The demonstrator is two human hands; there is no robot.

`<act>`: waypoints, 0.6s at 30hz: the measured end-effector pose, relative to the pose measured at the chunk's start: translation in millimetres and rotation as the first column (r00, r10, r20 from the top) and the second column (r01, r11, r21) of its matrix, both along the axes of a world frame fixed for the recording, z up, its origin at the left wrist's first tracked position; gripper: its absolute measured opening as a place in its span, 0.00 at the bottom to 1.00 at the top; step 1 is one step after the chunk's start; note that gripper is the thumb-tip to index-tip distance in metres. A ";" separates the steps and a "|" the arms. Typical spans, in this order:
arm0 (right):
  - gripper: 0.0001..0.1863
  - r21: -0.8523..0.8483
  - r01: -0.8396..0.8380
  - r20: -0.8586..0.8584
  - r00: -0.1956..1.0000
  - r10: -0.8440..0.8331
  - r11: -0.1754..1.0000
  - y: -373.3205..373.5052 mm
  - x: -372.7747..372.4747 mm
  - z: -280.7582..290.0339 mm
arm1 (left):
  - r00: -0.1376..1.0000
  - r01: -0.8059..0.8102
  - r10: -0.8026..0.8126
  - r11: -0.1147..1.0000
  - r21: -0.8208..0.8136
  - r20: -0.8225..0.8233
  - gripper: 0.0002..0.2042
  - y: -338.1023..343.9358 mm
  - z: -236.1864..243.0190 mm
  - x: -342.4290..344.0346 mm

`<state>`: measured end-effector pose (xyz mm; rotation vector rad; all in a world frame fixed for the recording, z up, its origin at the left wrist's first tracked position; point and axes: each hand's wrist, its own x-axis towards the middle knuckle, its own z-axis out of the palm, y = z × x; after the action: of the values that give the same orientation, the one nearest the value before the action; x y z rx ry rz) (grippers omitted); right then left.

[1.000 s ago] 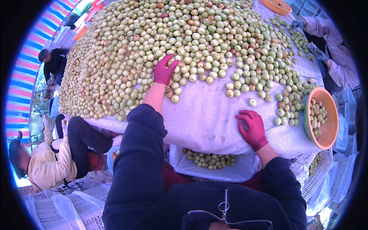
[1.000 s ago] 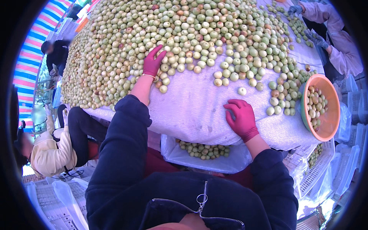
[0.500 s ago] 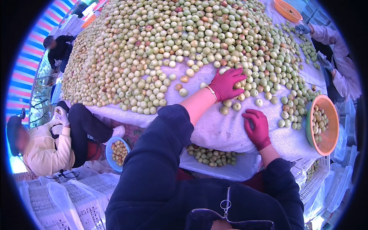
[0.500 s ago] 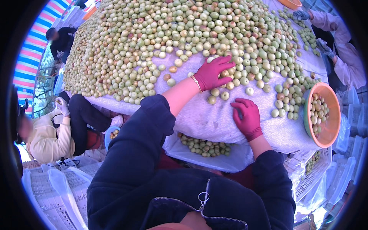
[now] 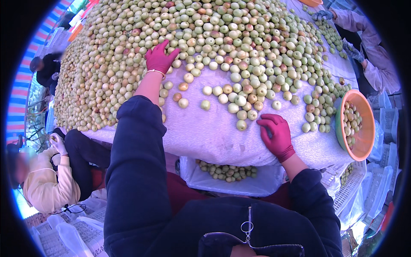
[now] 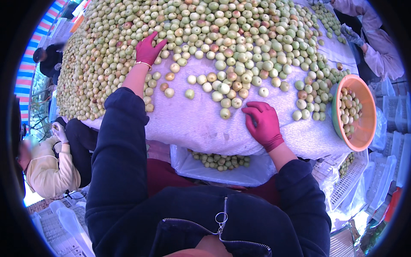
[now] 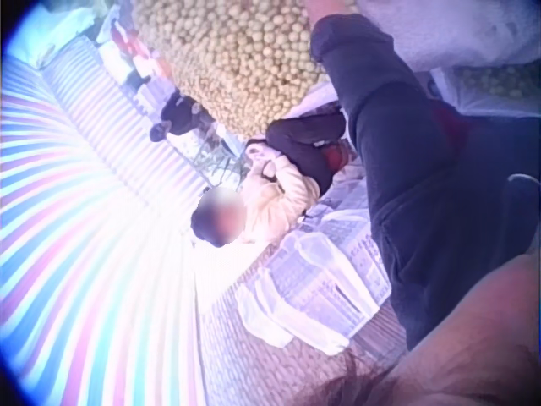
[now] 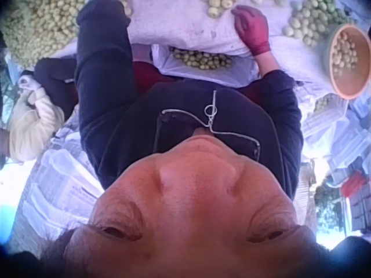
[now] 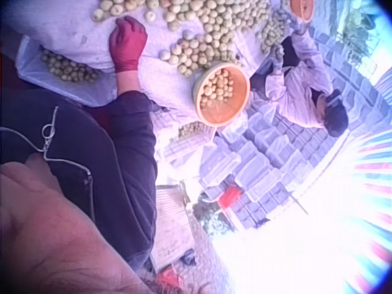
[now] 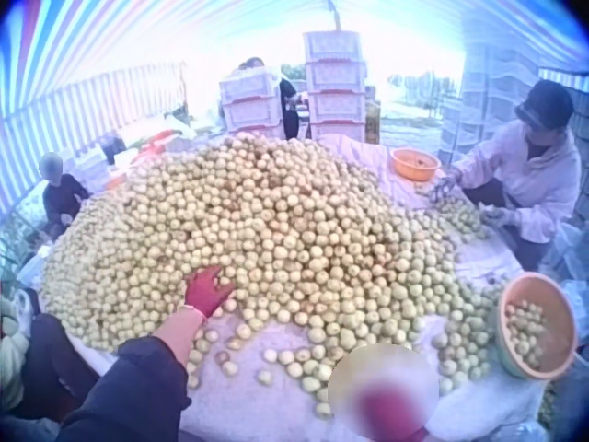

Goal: The person sorts small round green produce by hand, picking items from a large pile on a table and placing them into a white tray. They occasionally inspect individual items and transfer some to a nearby orange bowl.

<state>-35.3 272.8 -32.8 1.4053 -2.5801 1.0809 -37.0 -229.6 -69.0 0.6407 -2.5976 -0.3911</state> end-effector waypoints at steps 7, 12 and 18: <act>0.11 0.000 -0.008 -0.010 1.000 0.008 1.000 0.4 -0.4 -2.4 | 0.977 0.208 -0.214 0.948 0.242 -0.001 0.24 65.2 9.4 -6.2; 0.11 -0.015 -0.011 -0.007 1.000 0.011 1.000 1.8 -0.8 -4.1 | 0.869 0.494 -0.491 0.856 0.152 -0.056 0.19 134.3 19.8 26.8; 0.11 -0.017 -0.012 0.010 1.000 0.013 1.000 4.0 -1.5 -5.0 | 0.801 0.589 -0.598 0.778 0.220 -0.030 0.19 179.7 46.6 61.2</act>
<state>-36.7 276.8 -37.8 1.4182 -2.5661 1.1111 24.2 -49.9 -22.4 -0.1477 -2.7705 -0.8773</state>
